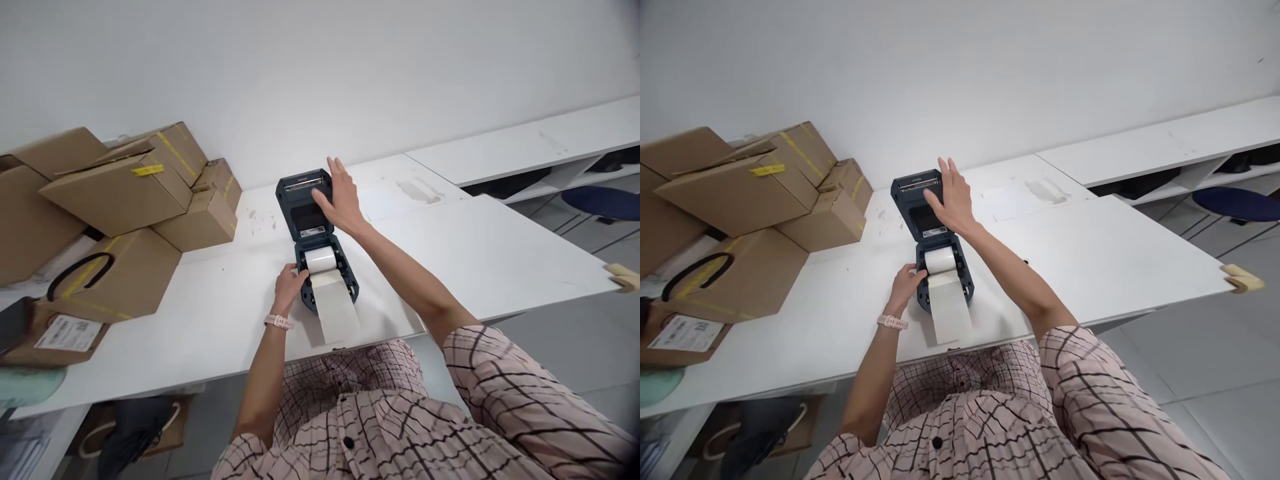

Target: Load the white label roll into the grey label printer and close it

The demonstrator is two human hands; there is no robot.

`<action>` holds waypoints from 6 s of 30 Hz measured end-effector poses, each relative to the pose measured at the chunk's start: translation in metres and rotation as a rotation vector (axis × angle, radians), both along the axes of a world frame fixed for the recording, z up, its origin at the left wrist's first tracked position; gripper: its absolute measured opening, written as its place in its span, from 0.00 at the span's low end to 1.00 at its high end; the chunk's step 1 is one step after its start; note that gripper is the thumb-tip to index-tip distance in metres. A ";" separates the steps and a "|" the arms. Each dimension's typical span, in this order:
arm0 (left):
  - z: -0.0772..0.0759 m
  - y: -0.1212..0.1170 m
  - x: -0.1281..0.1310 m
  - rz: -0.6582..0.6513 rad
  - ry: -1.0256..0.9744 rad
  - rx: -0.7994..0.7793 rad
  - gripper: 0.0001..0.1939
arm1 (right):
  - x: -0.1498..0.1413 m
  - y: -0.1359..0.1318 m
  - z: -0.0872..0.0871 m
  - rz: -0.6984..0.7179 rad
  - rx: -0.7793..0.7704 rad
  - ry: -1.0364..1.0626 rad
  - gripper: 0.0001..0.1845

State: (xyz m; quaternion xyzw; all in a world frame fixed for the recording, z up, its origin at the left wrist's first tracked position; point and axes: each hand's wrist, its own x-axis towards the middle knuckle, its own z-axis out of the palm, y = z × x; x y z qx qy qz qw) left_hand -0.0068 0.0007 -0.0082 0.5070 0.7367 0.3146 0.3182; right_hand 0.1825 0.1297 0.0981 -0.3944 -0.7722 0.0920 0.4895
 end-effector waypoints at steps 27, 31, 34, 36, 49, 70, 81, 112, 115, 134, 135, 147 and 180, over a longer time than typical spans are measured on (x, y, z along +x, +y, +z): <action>0.005 0.007 0.006 -0.049 0.191 -0.021 0.15 | 0.141 -0.022 -0.018 0.533 -0.551 -0.101 0.53; 0.003 0.007 0.005 -0.041 0.213 -0.033 0.16 | 0.148 -0.005 -0.075 0.376 -0.687 0.032 0.53; 0.001 0.008 0.004 -0.040 0.197 -0.032 0.18 | 0.137 0.001 -0.109 0.324 -0.722 0.054 0.50; 0.000 0.009 0.003 -0.032 0.203 -0.029 0.19 | 0.135 0.003 -0.117 0.314 -0.743 0.054 0.51; -0.005 0.010 0.004 -0.011 0.221 0.004 0.21 | 0.245 -0.080 -0.128 0.528 -0.997 0.047 0.31; -0.027 0.004 0.011 0.140 -0.219 0.148 0.19 | -0.014 -0.043 -0.066 0.381 -0.306 -1.065 0.22; -0.032 0.002 0.020 0.264 -0.507 0.176 0.23 | 0.025 -0.134 -0.091 0.297 -0.160 -0.552 0.18; -0.032 0.005 0.025 0.291 -0.834 0.153 0.26 | 0.017 -0.181 -0.124 0.087 0.096 -0.417 0.15; -0.032 0.005 0.024 0.272 -0.822 0.133 0.26 | 0.018 -0.184 -0.124 0.066 0.095 -0.404 0.15; -0.031 0.004 0.024 0.240 -0.844 0.118 0.27 | 0.023 -0.184 -0.119 0.115 -0.019 -0.317 0.13; -0.031 0.004 0.024 0.237 -0.847 0.116 0.28 | 0.023 -0.184 -0.120 0.117 -0.022 -0.314 0.13; -0.024 -0.020 0.026 0.143 -0.925 0.067 0.29 | 0.036 -0.141 -0.065 0.178 -0.255 0.144 0.29; 0.000 -0.067 0.048 0.094 -0.746 0.220 0.30 | 0.031 -0.153 -0.142 0.167 -0.834 0.676 0.52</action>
